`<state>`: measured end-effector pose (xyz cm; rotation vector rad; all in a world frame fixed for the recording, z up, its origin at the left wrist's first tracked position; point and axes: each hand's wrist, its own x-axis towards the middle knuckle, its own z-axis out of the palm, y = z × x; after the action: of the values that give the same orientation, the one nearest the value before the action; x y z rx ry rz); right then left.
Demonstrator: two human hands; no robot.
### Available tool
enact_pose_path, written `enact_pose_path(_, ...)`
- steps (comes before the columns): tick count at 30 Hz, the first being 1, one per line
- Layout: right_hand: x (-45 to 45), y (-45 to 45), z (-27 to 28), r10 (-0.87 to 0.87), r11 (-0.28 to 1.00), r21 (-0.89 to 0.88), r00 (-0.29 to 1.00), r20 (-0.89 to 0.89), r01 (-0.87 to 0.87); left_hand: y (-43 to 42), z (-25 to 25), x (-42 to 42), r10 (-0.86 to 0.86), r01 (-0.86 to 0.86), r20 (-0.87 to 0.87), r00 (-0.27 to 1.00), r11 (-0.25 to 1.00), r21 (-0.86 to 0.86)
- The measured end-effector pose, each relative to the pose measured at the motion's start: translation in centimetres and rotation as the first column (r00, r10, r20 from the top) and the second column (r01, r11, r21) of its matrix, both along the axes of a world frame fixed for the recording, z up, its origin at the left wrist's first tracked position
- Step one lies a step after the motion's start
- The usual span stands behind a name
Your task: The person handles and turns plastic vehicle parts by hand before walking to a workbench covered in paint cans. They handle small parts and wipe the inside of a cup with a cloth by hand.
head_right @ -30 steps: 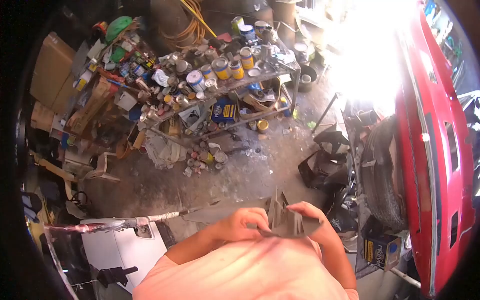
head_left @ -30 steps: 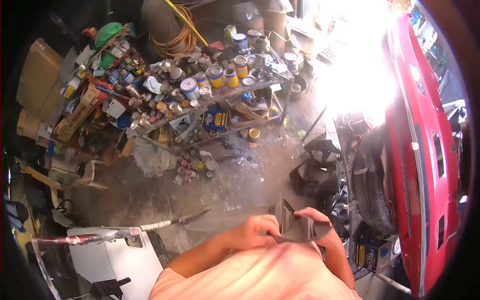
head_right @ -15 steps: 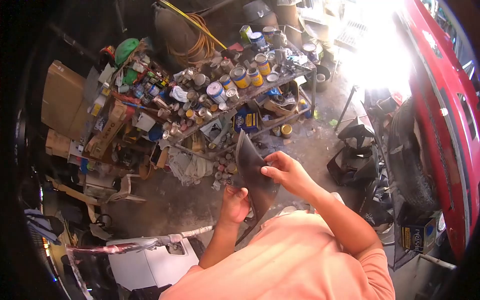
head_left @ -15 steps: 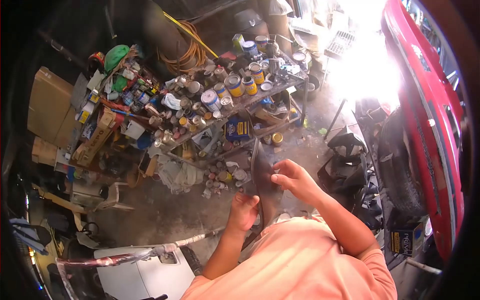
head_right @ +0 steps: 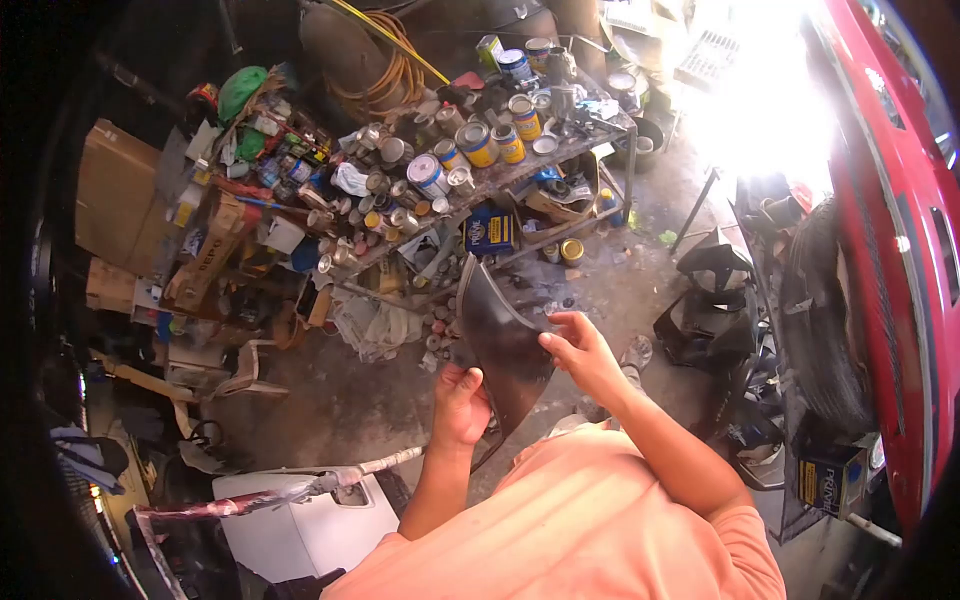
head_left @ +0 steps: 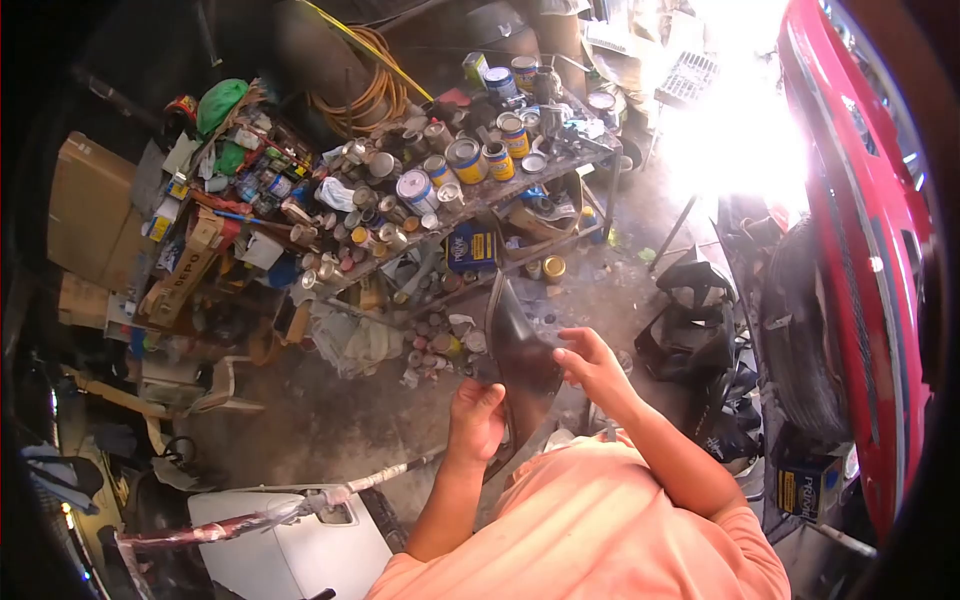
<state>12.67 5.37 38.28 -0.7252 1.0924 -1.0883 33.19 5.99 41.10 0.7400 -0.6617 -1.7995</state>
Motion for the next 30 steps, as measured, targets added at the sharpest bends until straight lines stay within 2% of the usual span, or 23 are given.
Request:
enact_pose_path(5, -0.7, -1.4, -2.9, -0.045, 0.997, 0.058, 0.999, -0.028, 0.047, -3.1, 0.8, -0.9, -0.009, 0.009, -0.001, 1.0, 0.999, -0.03)
enact_pose_path(7, -1.5, -2.3, -3.8, -0.042, 0.997, 0.063, 0.999, -0.032, 0.043, -4.4, 3.2, -2.4, 0.011, -0.008, 0.04, 0.999, 0.997, -0.071)
enact_pose_path(13, -5.2, -5.1, -4.2, 0.339, 0.934, 0.125, 0.941, -0.019, -0.334, -9.7, 5.3, -4.9, 0.096, -0.082, 0.076, 0.992, 0.982, -0.169)
enact_pose_path(17, -6.4, -8.3, -3.9, 0.522, 0.853, 0.038, 0.852, -0.043, -0.521, -13.7, 8.2, -7.2, 0.177, -0.163, 0.021, 0.984, 0.939, -0.304)
enact_pose_path(20, -7.2, -11.1, -1.7, 0.613, 0.774, -0.072, 0.773, -0.163, -0.629, -15.9, 11.0, -8.9, 0.242, -0.227, -0.013, 0.97, 0.89, -0.394)
enact_pose_path(23, -6.8, -13.5, -2.0, 0.683, 0.7, -0.175, 0.721, -0.12, -0.692, -18.3, 11.9, -9.3, 0.275, -0.26, -0.033, 0.961, 0.855, -0.448)
enact_pose_path(27, -6.1, -16.0, -0.3, 0.746, 0.639, -0.198, 0.662, -0.075, -0.743, -21.0, 12.0, -9.8, 0.369, -0.353, -0.062, 0.927, 0.806, -0.476)
enact_pose_path(29, -5.5, -17.0, 0.9, 0.768, 0.619, -0.206, 0.639, -0.044, -0.758, -22.4, 12.1, -10.7, 0.536, -0.502, -0.066, 0.842, 0.732, -0.461)
enact_pose_path(30, -5.1, -17.4, 1.0, 0.765, 0.621, -0.231, 0.644, -0.03, -0.749, -23.3, 11.0, -9.9, 0.566, -0.528, -0.048, 0.823, 0.733, -0.429)
